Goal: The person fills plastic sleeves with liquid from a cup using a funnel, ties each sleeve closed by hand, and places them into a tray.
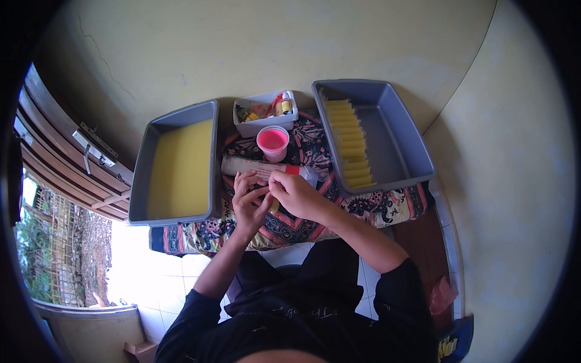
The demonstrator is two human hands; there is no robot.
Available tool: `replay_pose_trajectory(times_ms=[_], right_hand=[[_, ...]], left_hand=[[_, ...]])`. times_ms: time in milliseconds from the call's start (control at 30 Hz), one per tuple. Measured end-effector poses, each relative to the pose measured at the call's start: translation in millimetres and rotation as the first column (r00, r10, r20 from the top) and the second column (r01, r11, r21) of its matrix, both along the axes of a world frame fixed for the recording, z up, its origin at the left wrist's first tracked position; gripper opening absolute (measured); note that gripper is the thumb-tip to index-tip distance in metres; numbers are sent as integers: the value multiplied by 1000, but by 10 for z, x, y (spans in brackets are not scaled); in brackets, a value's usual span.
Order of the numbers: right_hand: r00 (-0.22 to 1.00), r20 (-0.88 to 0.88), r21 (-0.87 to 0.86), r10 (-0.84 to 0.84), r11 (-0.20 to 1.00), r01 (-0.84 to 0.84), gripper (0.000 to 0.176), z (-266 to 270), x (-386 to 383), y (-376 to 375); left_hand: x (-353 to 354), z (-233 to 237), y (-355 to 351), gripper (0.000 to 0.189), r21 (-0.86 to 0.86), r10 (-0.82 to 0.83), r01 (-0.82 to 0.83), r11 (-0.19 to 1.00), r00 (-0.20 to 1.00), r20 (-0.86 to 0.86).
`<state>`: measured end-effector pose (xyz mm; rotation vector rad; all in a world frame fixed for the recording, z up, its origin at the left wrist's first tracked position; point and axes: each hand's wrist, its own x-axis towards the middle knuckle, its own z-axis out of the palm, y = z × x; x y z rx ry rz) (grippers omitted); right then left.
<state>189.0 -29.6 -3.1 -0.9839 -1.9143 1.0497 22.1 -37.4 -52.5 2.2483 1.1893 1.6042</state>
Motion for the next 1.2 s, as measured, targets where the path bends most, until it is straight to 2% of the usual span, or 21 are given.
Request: replay_pose_trajectory(times_ms=[67,233,300,333,400,500,633,733,800,833,900,933,1000,1200], right_hand=[[996,-68,-106,54,992,-61,13,-70,14,7],[997,-66,-119,32,992,-40,9,-125,83,2],[993,-94,-94,69,993,-78,10,-120,116,11],[994,-89,-94,66,993,-75,10,-104,139,7],[991,-103,-203,91,973,-111,10,-59,185,-2],[988,-117,-250,100,960,-126,10,-43,215,-25],[978,-175,-286,110,945,-158,9,-63,247,-47],[987,-134,-206,87,972,-114,11,-83,237,-52],[1000,-3,-52,1,999,-1,14,-2,198,-96],[1000,-5,-52,-1,999,1,14,30,176,-108],[989,93,268,-118,959,89,16,64,127,-125],[989,91,267,-120,959,92,16,38,102,-121],[973,66,480,-220,862,163,17,-54,48,-113],[972,-4,467,-235,859,210,15,-88,33,-64]], left_hand=[[-12,-25,-23,16,16,-2,1,1000,1000,22],[-31,5,25,16,-56,-59,58,997,998,-4],[-39,22,55,17,-124,-168,164,979,985,-29],[-47,27,66,17,-123,-171,167,978,985,-24],[-47,33,89,19,-170,-280,280,945,960,24],[-49,12,82,19,-248,-344,370,895,928,140],[-65,-1,89,17,-272,-395,423,864,906,154],[-47,6,83,17,-333,-413,458,824,889,200],[-30,4,94,17,-375,-410,495,784,866,288],[-16,1,106,17,-376,-412,496,783,865,285],[17,-15,127,17,-349,-408,531,772,835,369],[37,-31,132,17,-350,-409,532,771,835,368],[66,-51,132,16,-361,-360,519,775,831,424],[55,57,124,12,-461,-272,540,704,805,527]])
